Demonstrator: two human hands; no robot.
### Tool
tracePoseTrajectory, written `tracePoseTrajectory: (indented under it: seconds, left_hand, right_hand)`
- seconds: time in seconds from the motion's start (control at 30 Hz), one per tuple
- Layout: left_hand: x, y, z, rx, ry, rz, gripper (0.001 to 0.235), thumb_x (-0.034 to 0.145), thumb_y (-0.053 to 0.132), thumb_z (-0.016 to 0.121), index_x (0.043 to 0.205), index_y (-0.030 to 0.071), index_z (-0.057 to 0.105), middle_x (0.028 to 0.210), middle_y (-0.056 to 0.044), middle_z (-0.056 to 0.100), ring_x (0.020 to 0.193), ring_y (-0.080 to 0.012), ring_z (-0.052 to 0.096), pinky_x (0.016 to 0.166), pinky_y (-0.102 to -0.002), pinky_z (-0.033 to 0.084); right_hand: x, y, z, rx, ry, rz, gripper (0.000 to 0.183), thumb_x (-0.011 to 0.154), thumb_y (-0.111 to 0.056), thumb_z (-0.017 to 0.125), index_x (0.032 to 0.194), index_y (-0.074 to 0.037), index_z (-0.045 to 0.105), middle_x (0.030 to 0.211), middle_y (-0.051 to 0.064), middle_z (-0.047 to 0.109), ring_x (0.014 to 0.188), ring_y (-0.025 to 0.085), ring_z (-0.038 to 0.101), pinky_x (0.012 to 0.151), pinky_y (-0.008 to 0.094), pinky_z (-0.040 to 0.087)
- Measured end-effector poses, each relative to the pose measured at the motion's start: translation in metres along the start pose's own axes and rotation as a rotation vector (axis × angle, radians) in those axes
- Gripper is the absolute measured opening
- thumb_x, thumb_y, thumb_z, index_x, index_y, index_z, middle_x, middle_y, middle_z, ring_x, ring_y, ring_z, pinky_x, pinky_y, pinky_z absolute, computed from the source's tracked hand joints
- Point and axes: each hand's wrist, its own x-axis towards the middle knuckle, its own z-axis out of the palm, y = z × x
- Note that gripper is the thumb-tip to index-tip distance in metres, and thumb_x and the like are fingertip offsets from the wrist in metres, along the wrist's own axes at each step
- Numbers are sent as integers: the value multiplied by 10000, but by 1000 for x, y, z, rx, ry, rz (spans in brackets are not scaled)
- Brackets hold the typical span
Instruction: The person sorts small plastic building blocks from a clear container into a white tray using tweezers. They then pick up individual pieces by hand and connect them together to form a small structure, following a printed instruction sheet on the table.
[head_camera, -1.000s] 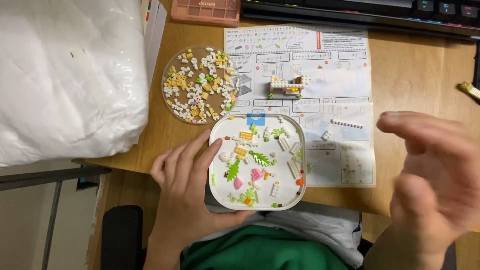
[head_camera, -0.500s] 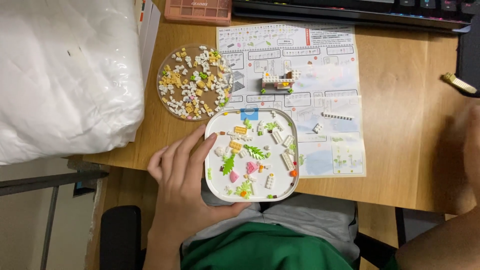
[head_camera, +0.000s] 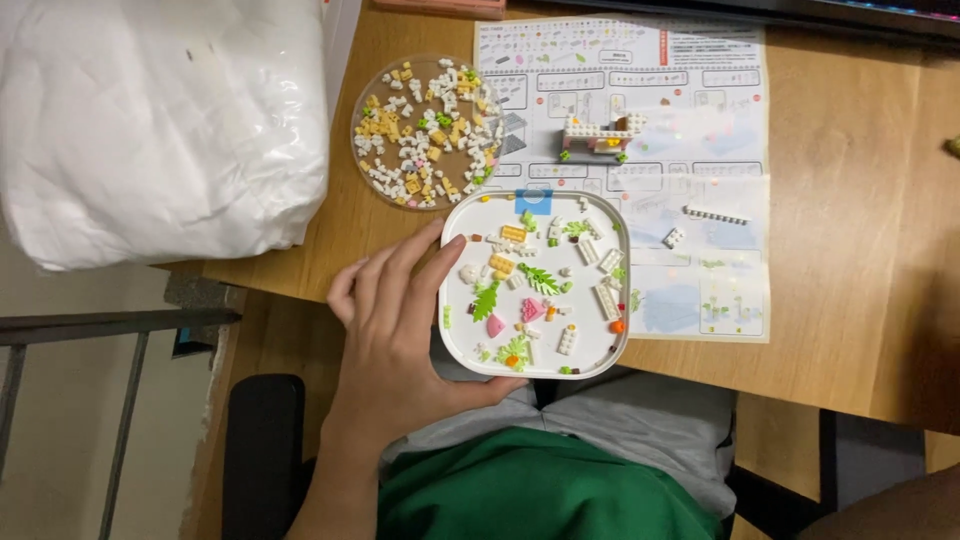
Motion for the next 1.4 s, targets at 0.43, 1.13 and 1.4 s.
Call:
tracePoseTrajectory:
  seconds: [0.43,1.13,1.4]
  left_hand:
    - [1,0,-3,-24,6,-2,889,681,737,681,1339,158,531,1459,-138,465,1266,-303,495,1031,-462,269]
    - [0,-1,-1,-16,1,19,775,706,744,659,1296,247,590,1477,-172,439,1263,-331,490,1037,-477,258]
    - [-2,-2,1,-17,0,24,753,712,750,655,1295,278,596,1490,-173,423,1275,-333,483,1043,-483,253]
  right_hand:
    - [-35,-213,53,-1,-133,-662,182,951,-86,624,1123,-88,683,1382,230,501,1351,424,421,1146,515,367]
    - [-38,-206,62,-12,-108,-623,165,974,-76,612,1118,-66,694,1362,221,515,1331,418,433,1115,493,370]
    - [-36,-209,61,-94,-150,-685,234,980,-124,585,1192,-121,683,1405,228,479,1336,429,395,1109,517,364]
